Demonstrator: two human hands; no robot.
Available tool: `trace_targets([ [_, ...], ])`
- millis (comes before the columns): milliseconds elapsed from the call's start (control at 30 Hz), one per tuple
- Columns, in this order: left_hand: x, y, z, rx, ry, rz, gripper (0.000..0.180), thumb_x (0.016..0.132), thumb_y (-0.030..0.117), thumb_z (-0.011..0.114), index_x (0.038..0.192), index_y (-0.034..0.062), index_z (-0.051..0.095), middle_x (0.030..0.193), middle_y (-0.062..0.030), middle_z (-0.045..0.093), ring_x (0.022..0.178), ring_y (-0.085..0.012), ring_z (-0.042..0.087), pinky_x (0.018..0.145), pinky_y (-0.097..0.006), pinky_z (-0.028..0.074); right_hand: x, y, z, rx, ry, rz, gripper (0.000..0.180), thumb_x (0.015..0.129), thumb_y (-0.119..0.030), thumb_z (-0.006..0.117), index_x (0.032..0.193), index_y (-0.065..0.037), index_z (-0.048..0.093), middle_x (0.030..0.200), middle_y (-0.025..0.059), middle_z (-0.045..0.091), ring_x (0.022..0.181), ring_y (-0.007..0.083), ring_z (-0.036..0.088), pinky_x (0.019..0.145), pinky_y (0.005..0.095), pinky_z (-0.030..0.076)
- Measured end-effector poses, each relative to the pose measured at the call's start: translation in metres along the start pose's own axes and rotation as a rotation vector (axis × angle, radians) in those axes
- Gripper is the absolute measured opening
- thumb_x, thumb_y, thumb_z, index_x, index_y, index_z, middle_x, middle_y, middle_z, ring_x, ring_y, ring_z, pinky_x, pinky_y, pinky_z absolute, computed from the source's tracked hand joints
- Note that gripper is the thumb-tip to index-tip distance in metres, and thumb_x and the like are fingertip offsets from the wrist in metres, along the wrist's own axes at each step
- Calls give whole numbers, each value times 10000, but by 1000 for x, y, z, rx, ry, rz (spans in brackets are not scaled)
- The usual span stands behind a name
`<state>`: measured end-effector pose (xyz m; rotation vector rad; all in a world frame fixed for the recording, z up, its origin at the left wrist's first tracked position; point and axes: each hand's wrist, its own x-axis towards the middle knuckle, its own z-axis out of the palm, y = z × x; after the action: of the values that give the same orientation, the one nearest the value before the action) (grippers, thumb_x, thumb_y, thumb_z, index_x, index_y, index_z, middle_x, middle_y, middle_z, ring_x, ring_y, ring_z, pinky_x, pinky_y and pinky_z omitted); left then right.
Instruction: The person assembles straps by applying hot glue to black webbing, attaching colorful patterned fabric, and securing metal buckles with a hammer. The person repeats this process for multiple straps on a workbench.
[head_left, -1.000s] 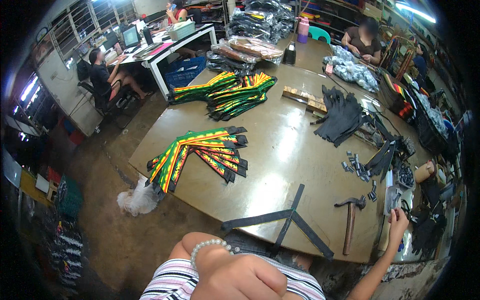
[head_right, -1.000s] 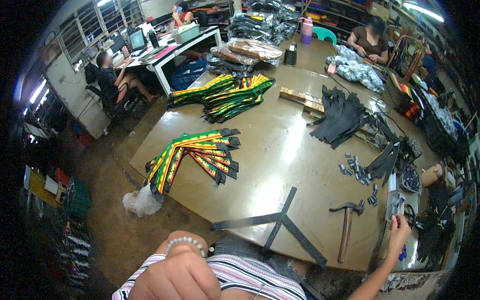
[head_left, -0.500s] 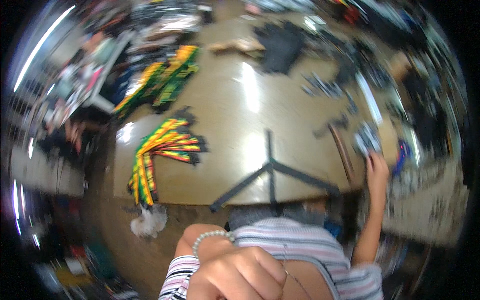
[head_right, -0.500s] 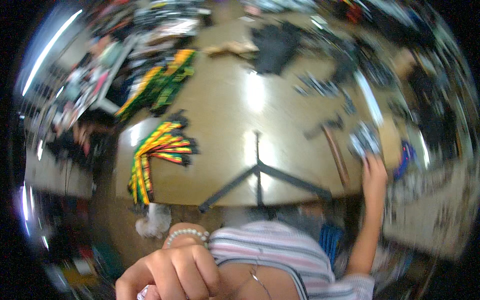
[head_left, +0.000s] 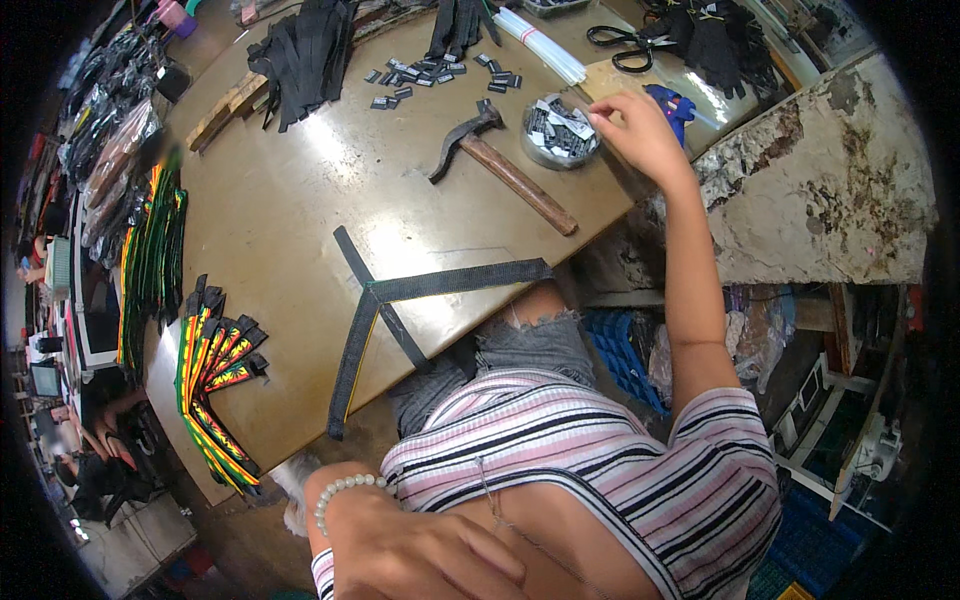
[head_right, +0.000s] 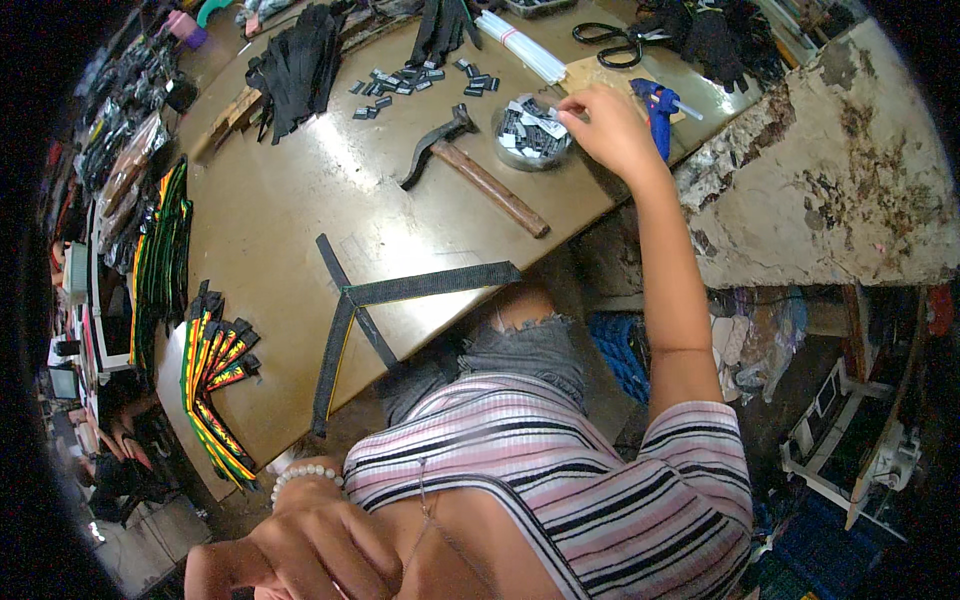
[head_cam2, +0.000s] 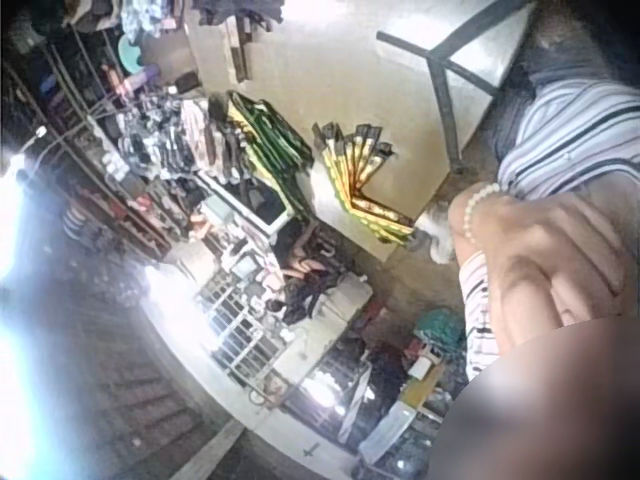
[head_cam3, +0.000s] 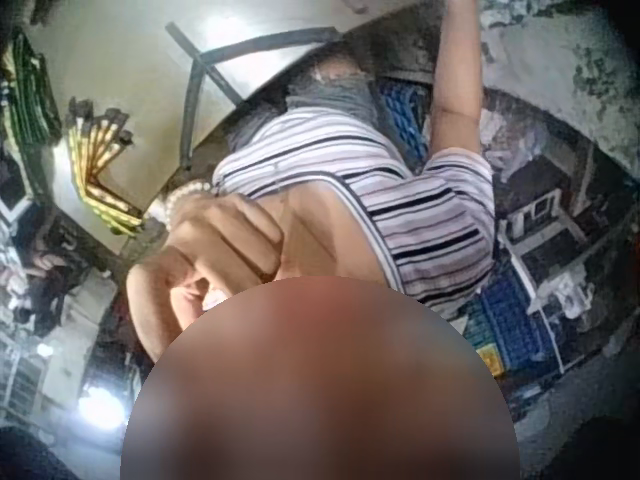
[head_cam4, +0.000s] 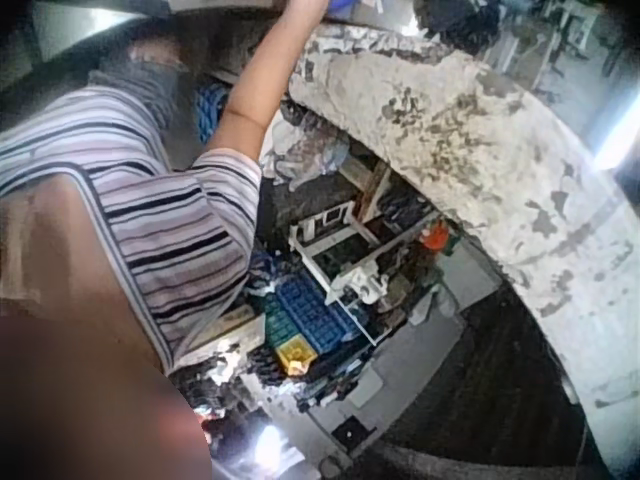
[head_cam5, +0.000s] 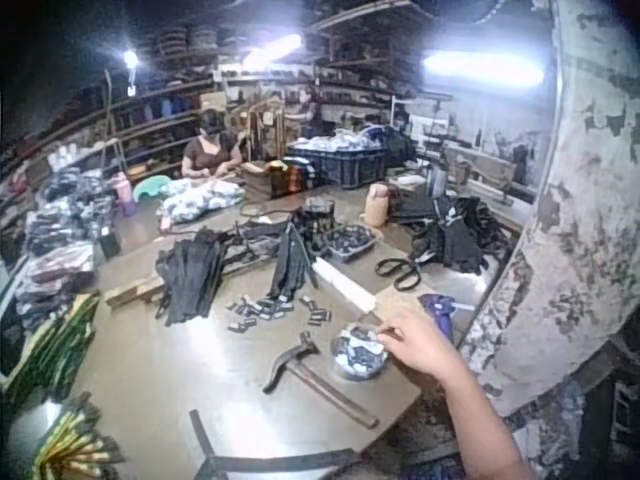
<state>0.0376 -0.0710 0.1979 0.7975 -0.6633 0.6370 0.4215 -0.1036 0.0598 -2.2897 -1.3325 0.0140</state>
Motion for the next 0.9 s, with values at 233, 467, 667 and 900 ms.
trace_targets([
  [233,21,-21,0,127,62,312,458,933,214,680,1317,363,480,567,-3,550,413,-125,444,426,-276,287,21,1,17,-247,-54,-48,217,841,-244,732,1000,-96,745,1128,159,595,1149,395,487,993,443,430],
  [467,-18,35,-58,67,-123,-102,206,884,242,744,838,42,721,756,-135,668,493,-213,575,410,-350,393,27,5,11,51,78,-49,188,869,-198,708,976,-44,715,981,134,673,1006,327,610,895,430,480],
  [667,-53,-1,-101,872,786,-560,291,978,61,613,1254,-25,653,1012,-78,690,848,-99,608,722,-220,474,-3,-56,9,856,-176,106,215,994,-146,620,1111,29,665,880,81,693,768,121,661,719,252,534],
  [900,-81,-34,-142,684,927,-615,483,984,154,651,1411,-29,521,1290,-138,630,1061,-166,650,843,-281,555,-59,-161,47,1125,-597,-38,226,984,-118,636,1126,54,672,871,43,698,766,85,646,721,234,543],
])
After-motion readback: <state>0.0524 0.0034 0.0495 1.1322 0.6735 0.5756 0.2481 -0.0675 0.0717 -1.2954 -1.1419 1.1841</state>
